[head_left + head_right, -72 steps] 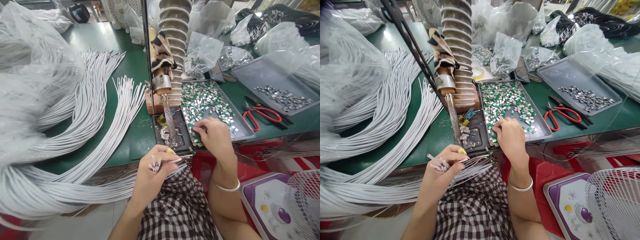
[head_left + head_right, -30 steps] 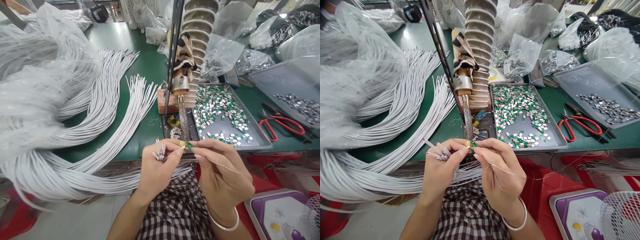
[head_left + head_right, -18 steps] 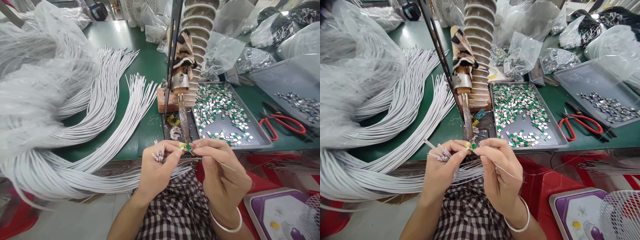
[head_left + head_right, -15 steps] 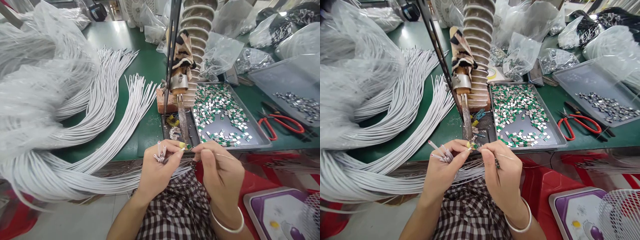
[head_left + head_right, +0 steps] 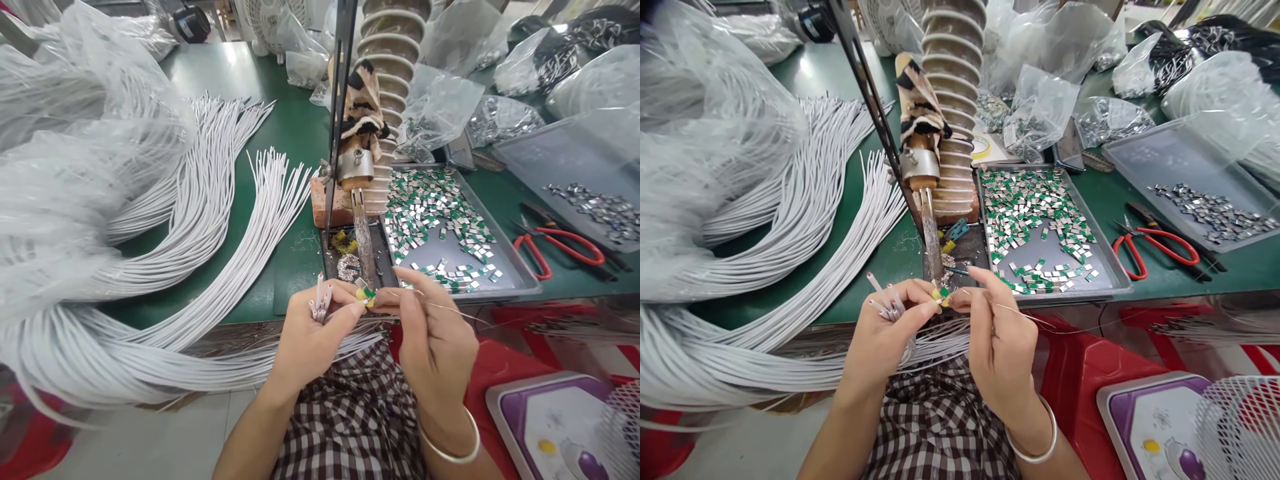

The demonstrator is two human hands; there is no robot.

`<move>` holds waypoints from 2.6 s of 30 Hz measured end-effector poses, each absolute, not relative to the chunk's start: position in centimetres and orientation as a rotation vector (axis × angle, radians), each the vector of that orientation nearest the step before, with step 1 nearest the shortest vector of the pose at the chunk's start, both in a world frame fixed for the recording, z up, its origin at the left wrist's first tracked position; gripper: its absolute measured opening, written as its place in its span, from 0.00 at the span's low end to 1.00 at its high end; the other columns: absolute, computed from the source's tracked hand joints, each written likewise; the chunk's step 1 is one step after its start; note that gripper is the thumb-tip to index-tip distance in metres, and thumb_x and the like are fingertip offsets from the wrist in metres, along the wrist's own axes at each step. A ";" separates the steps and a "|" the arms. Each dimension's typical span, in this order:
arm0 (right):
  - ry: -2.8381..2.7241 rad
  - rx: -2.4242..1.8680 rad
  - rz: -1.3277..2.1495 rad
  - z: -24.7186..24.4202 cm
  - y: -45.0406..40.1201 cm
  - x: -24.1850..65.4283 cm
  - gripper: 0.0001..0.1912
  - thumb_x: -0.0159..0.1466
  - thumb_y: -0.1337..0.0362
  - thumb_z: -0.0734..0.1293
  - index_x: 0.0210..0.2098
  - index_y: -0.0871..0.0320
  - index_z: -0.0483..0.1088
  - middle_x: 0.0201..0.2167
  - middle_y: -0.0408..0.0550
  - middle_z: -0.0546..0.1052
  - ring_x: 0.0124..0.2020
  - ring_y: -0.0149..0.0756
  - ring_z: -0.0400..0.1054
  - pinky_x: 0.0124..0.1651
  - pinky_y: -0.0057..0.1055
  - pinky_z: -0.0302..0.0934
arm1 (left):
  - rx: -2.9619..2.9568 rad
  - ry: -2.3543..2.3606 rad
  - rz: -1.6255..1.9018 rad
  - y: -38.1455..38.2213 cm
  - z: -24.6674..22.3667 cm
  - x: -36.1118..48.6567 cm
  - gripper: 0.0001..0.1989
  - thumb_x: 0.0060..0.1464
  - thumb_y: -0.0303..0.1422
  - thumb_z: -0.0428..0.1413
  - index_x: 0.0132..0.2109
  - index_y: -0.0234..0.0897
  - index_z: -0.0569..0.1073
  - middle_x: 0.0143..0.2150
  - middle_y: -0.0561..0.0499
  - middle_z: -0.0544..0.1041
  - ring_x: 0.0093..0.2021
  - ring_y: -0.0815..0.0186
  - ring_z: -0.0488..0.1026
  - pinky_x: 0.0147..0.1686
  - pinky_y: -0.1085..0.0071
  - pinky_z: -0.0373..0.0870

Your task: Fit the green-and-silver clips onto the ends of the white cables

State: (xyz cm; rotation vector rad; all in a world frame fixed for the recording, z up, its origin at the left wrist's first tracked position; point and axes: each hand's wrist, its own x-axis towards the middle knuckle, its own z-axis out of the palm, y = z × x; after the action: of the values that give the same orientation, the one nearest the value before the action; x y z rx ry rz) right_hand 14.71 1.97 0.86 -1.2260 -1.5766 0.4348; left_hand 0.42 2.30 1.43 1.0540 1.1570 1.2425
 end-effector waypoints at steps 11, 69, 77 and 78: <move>-1.579 -1.040 0.128 0.9 2.4 14.2 0.15 0.59 0.78 0.71 0.41 0.55 0.77 0.38 0.44 0.80 0.39 0.31 0.76 0.44 0.30 0.73 | 1.000 1.054 1.317 2.8 1.9 0.3 0.08 0.53 0.23 0.59 0.26 0.36 0.76 0.31 0.54 0.79 0.33 0.72 0.74 0.35 0.78 0.70; -1.924 -1.688 0.109 -0.4 8.9 19.4 0.09 0.63 0.69 0.64 0.39 0.61 0.76 0.40 0.56 0.79 0.42 0.47 0.72 0.43 0.41 0.63 | 1.333 1.129 1.221 1.0 -0.2 -0.2 0.08 0.60 0.34 0.59 0.36 0.38 0.82 0.34 0.48 0.76 0.33 0.67 0.71 0.32 0.72 0.65; -1.843 -1.694 0.114 -0.5 9.0 20.2 0.06 0.61 0.69 0.68 0.26 0.59 0.73 0.26 0.47 0.76 0.26 0.36 0.70 0.31 0.33 0.62 | 1.256 1.170 1.200 0.9 -0.7 0.1 0.03 0.55 0.31 0.63 0.35 0.37 0.82 0.38 0.48 0.76 0.31 0.68 0.70 0.29 0.74 0.64; -1.798 -1.652 0.172 -0.1 8.1 19.9 0.04 0.61 0.68 0.68 0.29 0.58 0.73 0.25 0.45 0.77 0.25 0.34 0.70 0.30 0.31 0.63 | 1.237 1.188 1.216 0.9 -0.7 0.2 0.03 0.56 0.30 0.62 0.35 0.37 0.81 0.39 0.47 0.77 0.32 0.68 0.71 0.30 0.74 0.65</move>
State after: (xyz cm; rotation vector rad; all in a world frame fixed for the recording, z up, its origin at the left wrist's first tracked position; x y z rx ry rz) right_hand 19.94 8.10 -0.13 -1.6522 -1.7979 0.1724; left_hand 0.17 0.93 -0.73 1.2366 1.1880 1.2159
